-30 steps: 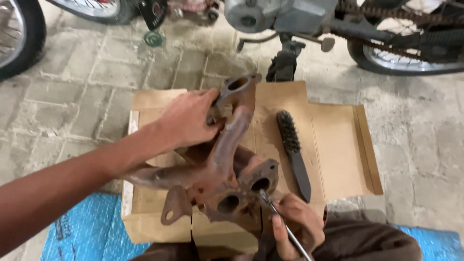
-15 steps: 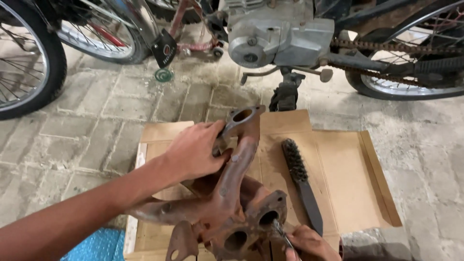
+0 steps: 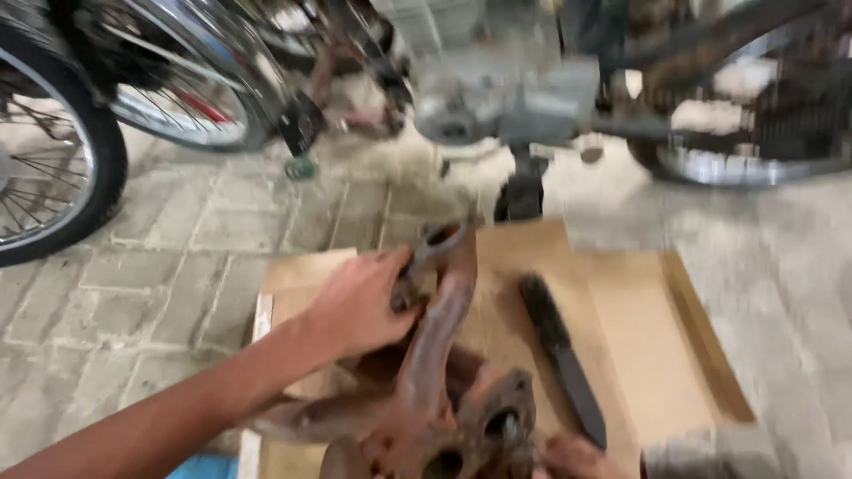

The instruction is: Cleaning carbon buildup and rust from exhaust manifold ports using a wire brush and a scraper.

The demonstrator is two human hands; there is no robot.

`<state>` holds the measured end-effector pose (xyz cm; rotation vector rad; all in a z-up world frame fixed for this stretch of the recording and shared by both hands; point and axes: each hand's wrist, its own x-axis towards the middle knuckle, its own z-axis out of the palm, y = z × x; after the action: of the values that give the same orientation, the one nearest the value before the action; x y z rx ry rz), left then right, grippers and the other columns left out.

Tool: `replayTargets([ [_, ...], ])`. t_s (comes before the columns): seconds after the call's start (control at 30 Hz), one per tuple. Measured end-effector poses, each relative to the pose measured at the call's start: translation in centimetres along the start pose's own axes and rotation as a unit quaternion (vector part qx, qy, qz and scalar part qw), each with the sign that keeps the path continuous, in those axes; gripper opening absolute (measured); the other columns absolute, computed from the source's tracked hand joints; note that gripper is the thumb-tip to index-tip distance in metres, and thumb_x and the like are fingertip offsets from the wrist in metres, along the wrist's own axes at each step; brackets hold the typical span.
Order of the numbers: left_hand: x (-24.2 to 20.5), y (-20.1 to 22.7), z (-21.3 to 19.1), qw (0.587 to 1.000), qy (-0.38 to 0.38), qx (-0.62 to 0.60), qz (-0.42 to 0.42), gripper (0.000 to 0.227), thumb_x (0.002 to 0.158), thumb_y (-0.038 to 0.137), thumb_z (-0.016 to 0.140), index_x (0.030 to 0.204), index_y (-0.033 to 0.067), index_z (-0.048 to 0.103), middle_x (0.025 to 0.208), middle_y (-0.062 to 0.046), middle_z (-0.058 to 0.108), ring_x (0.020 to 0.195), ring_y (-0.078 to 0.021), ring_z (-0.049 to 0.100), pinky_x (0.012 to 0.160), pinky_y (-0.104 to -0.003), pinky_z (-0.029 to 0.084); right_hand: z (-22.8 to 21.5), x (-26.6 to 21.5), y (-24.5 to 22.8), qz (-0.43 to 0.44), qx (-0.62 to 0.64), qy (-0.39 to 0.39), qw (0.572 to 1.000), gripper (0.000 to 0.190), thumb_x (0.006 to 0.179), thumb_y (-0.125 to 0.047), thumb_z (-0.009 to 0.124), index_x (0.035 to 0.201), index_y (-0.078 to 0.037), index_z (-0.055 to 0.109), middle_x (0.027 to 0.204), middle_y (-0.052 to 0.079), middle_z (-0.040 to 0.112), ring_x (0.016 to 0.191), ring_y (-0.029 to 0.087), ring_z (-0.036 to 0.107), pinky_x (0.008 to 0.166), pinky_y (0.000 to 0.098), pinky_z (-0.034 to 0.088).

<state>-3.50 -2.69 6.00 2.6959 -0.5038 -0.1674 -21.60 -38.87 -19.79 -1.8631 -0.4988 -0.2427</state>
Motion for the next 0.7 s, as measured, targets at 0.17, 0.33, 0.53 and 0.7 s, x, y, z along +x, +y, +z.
replayTargets([
  [0.17, -0.3, -0.7, -0.1, 0.997, 0.058, -0.027, 0.031, 0.039, 0.076, 0.032, 0.076, 0.098, 0.0051, 0.058, 0.082, -0.012, 0.07, 0.072, -0.0378, 0.067, 0.063, -0.047, 0.052, 3.6, 7.0, -13.1, 0.036, 0.069, 0.191, 0.978, 0.022, 0.071, -0.008, 0.079, 0.091, 0.001, 0.074, 0.077, 0.013, 0.078, 0.067, 0.016, 0.077, 0.069, 0.024, 0.063],
  [0.33, 0.3, -1.7, 1.3, 0.996, 0.055, 0.018, 0.065, 0.048, 0.075, 0.031, 0.077, 0.108, 0.0008, 0.059, 0.098, -0.019, 0.068, 0.084, -0.0383, 0.066, 0.075, -0.048, 0.054, 3.4, 9.0, -17.2, 0.001, 0.054, 0.209, 0.977, 0.028, 0.076, -0.001, 0.072, 0.102, 0.005, 0.065, 0.091, 0.017, 0.074, 0.065, 0.014, 0.065, 0.063, 0.0214, 0.055],
  [0.53, 0.1, -0.6, 0.5, 0.983, 0.118, 0.061, 0.124, 0.068, 0.076, 0.024, 0.078, 0.131, -0.0045, 0.051, 0.11, -0.017, 0.063, 0.091, -0.0331, 0.064, 0.082, -0.044, 0.051, 3.1, 10.3, -18.7, -0.017, 0.021, 0.18, 0.983, 0.023, 0.081, -0.002, 0.07, 0.101, 0.005, 0.063, 0.089, 0.019, 0.072, 0.072, 0.019, 0.069, 0.063, 0.0241, 0.056],
  [0.7, -0.1, 0.0, 0.0, 0.983, 0.121, 0.052, 0.128, 0.072, 0.082, 0.025, 0.075, 0.144, 0.0019, 0.046, 0.125, -0.018, 0.062, 0.102, -0.0348, 0.066, 0.086, -0.045, 0.053, 3.0, 10.5, -18.5, -0.033, 0.023, 0.174, 0.984, 0.02, 0.08, -0.005, 0.072, 0.099, 0.0, 0.066, 0.093, 0.017, 0.071, 0.073, 0.019, 0.069, 0.067, 0.0272, 0.058],
])
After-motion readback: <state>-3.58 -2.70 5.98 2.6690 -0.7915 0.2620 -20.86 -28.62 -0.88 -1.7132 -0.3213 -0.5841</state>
